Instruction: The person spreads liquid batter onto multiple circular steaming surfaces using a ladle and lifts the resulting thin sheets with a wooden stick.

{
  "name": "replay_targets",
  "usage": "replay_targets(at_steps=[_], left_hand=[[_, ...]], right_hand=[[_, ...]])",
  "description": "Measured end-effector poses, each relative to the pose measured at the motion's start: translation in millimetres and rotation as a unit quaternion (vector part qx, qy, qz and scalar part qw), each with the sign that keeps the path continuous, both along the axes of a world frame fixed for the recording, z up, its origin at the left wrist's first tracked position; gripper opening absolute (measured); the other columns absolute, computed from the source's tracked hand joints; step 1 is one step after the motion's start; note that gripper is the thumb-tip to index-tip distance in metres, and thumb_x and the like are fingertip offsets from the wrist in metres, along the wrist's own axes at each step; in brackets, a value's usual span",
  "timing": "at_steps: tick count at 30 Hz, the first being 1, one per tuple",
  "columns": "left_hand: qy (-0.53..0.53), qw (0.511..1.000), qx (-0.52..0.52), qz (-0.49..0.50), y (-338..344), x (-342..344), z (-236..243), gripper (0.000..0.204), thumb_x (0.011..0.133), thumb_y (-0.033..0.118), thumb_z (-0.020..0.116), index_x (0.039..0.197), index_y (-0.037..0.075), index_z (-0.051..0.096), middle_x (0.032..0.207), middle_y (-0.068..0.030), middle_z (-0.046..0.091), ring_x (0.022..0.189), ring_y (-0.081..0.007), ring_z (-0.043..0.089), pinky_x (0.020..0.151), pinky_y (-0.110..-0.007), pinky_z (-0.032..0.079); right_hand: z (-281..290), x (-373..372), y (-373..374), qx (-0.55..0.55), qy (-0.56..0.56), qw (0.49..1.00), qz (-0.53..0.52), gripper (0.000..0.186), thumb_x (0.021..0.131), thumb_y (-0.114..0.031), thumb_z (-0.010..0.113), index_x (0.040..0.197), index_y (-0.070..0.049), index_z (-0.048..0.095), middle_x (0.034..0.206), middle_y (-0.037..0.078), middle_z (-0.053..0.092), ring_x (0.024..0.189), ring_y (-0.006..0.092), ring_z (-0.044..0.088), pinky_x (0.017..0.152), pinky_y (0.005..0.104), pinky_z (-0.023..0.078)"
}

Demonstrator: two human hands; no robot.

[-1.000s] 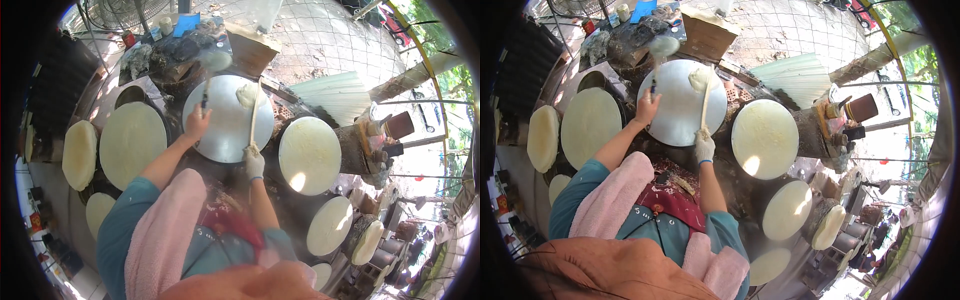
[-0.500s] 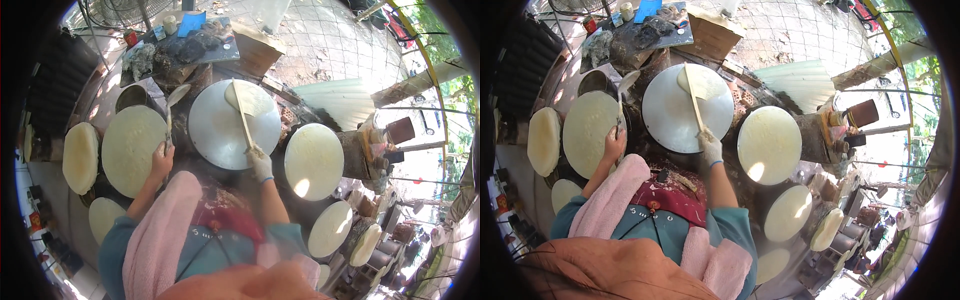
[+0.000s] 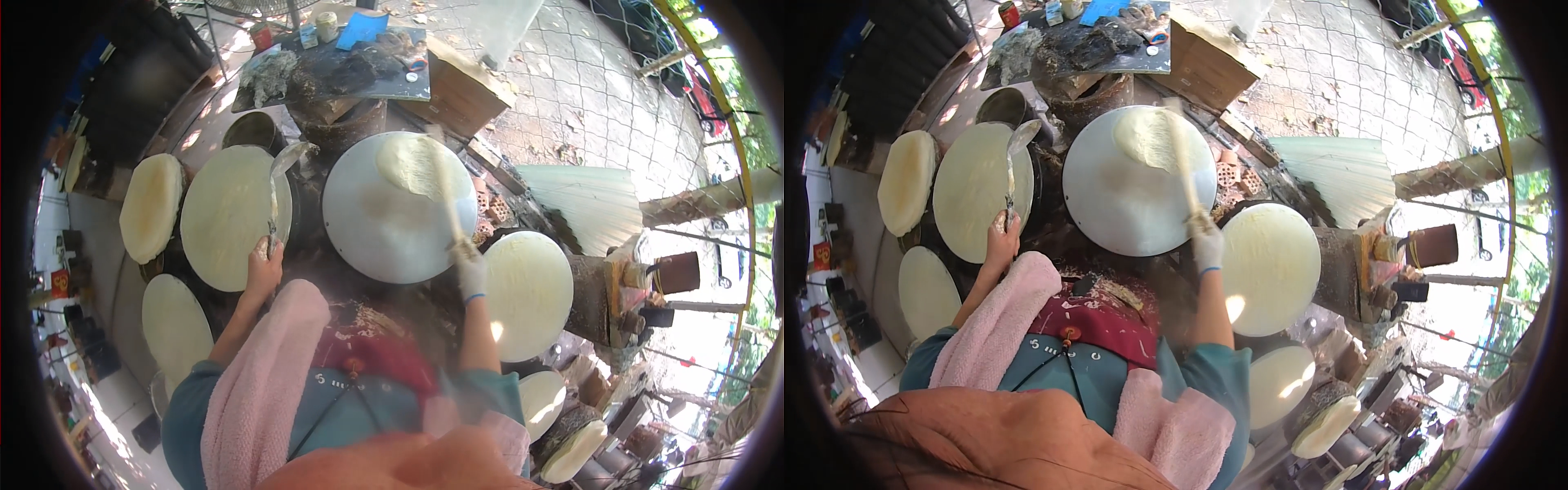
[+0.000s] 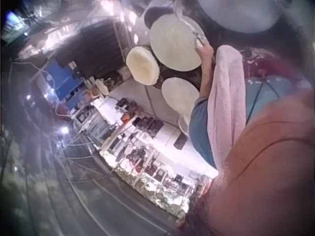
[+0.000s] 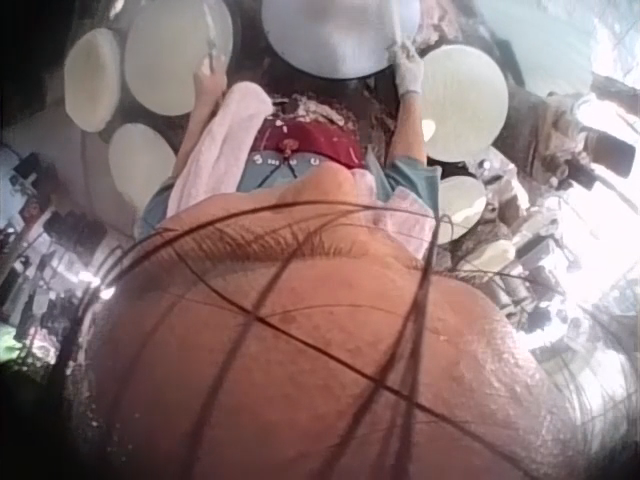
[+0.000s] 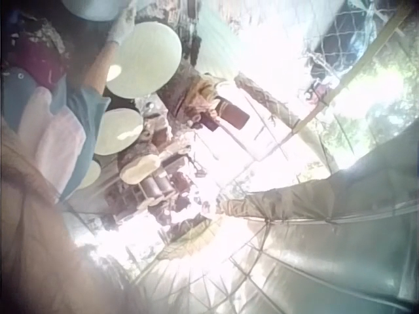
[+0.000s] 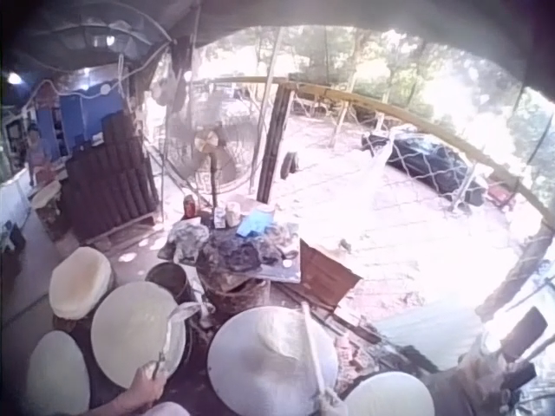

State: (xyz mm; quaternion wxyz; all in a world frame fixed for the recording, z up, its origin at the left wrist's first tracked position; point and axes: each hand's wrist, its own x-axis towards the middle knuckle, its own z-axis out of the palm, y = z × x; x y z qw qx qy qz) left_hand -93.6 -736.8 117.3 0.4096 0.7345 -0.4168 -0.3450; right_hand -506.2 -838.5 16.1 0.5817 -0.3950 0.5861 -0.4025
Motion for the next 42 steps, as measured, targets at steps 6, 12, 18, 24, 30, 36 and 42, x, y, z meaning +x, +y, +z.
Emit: replay_targets(at_steps=[6,12,18,24,30,36,42], left_hand=[[0.068,0.996,0.026,0.054,13,-26,12,0.018,0.092,0.014,0.048,0.078,0.003,0.047,0.051,0.0027,0.04,0.033,-0.0052,0.035,0.03,-0.023,0.026],[0.028,0.994,0.059,0.084,18,-38,12,0.013,0.089,0.012,0.051,0.083,0.0,0.051,0.051,0.0001,0.043,0.036,-0.0062,0.039,0.035,-0.024,0.03],[-0.018,0.99,0.093,0.107,48,-38,-5,0.015,0.087,0.013,0.053,0.086,-0.001,0.053,0.06,-0.0045,0.049,0.051,-0.0114,0.049,0.049,-0.029,0.041],[-0.149,0.984,0.085,0.053,50,-40,-12,0.02,0.085,0.016,0.055,0.089,-0.004,0.052,0.071,-0.017,0.056,0.068,-0.0257,0.057,0.065,-0.036,0.045],[-0.157,0.98,0.118,0.028,14,-31,-25,0.025,0.084,0.018,0.056,0.094,-0.005,0.052,0.077,-0.026,0.058,0.076,-0.0444,0.056,0.066,-0.042,0.045],[-0.272,0.955,0.106,-0.057,-27,-25,-43,0.025,0.085,0.02,0.054,0.092,-0.004,0.05,0.069,-0.0246,0.057,0.065,-0.0419,0.056,0.058,-0.045,0.044],[-0.359,0.903,0.146,-0.186,-14,-27,-36,0.023,0.086,0.019,0.051,0.095,-0.002,0.046,0.07,-0.0254,0.058,0.069,-0.0441,0.056,0.06,-0.05,0.045]], right_hand=[[19,21,-22,0.183,0.021,0.97,0.16,0.02,0.083,-0.018,0.062,0.099,-0.006,0.063,0.07,-0.001,0.057,0.055,0.0046,0.047,0.046,0.0178,0.034],[19,-30,-61,0.079,0.054,0.988,0.118,0.032,0.084,-0.01,0.06,0.115,-0.003,0.057,0.081,-0.001,0.06,0.065,0.0046,0.05,0.057,0.0159,0.041],[8,-1,-66,0.153,0.069,0.942,0.291,0.021,0.083,-0.023,0.062,0.1,-0.01,0.065,0.061,-0.004,0.05,0.047,0.0051,0.042,0.036,0.0209,0.032],[-11,-43,-92,0.111,0.069,0.954,0.272,0.036,0.081,-0.016,0.065,0.114,-0.001,0.059,0.074,-0.002,0.057,0.055,0.0034,0.045,0.047,0.0188,0.037],[44,-7,-103,0.15,0.168,0.888,0.4,0.031,0.083,-0.016,0.063,0.111,-0.004,0.06,0.071,-0.001,0.057,0.055,0.0058,0.048,0.047,0.0203,0.04],[2,-52,-102,0.111,0.071,0.932,0.337,0.036,0.08,-0.01,0.064,0.116,-0.007,0.059,0.073,-0.002,0.058,0.058,0.0036,0.048,0.05,0.0175,0.038],[5,-12,-110,0.159,0.134,0.882,0.423,0.027,0.082,-0.02,0.065,0.106,-0.009,0.063,0.062,-0.002,0.054,0.047,0.0046,0.046,0.04,0.0205,0.035]])
